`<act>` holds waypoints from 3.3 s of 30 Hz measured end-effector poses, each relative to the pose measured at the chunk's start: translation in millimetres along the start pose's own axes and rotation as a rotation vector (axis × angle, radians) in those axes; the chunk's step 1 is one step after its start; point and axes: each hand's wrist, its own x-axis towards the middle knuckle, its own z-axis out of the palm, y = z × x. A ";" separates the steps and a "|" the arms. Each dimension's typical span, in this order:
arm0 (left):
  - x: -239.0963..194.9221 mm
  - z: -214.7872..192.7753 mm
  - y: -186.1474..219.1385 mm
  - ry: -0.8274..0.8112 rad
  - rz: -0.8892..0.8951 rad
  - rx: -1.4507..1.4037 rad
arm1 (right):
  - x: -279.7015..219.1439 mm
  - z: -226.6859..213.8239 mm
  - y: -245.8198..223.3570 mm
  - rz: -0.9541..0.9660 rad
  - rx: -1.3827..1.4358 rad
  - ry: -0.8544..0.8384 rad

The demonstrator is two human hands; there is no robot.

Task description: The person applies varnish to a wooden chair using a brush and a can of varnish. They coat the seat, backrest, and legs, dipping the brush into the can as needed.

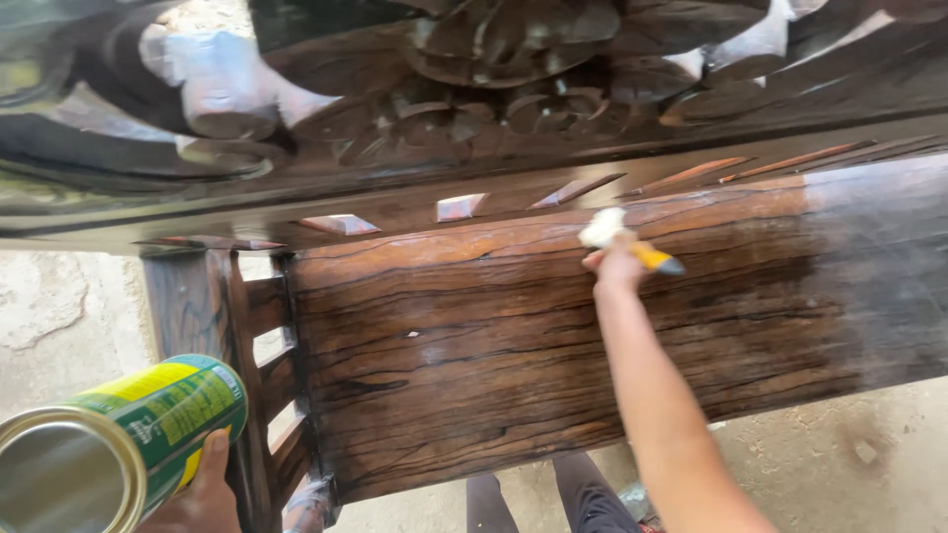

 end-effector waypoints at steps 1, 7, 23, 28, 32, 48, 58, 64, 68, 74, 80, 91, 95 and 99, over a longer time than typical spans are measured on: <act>0.8 -0.9 -7.2 -0.003 0.000 -0.003 | -17.6 11.3 14.0 -0.002 0.000 0.003; 7.5 -12.6 -59.3 -0.058 -0.067 0.054 | -35.0 29.0 24.1 0.133 -0.021 -0.214; -2.6 -3.9 -21.9 -0.003 0.037 0.003 | -46.9 13.9 4.6 -0.899 -0.897 -0.152; 7.0 14.6 -15.0 0.072 0.130 -0.107 | -82.8 44.4 -25.0 -0.531 -0.646 -0.348; 5.5 13.4 -6.1 0.057 0.128 -0.092 | -37.6 32.3 -12.9 0.135 -0.275 -0.521; -6.8 -12.0 -66.7 0.003 -0.035 0.009 | 122.9 4.7 55.2 0.046 0.048 0.154; -9.2 3.3 -54.7 0.096 0.272 -0.025 | -42.3 132.8 85.0 0.307 0.406 -0.467; -2.6 4.8 -44.3 0.141 0.324 -0.027 | 39.5 88.7 90.2 0.269 0.194 -0.274; 0.3 5.6 -39.2 0.167 0.334 -0.082 | -30.0 101.1 44.5 0.055 0.029 -0.145; 0.6 3.2 -42.1 0.180 0.289 -0.010 | -124.3 163.4 77.5 0.178 -0.012 -0.390; 8.5 1.3 -36.2 0.229 0.402 0.455 | -180.8 147.5 68.8 0.258 -0.122 -0.673; 15.1 -8.7 4.2 0.203 0.344 0.239 | -177.7 18.8 87.3 -0.686 -0.622 -0.144; 12.5 -7.7 -1.5 0.202 0.378 -0.019 | -310.9 63.1 111.9 -0.931 -0.728 -0.314; 11.4 -1.4 -12.6 0.094 0.186 -0.225 | -379.6 119.7 112.0 -0.789 -0.722 -0.639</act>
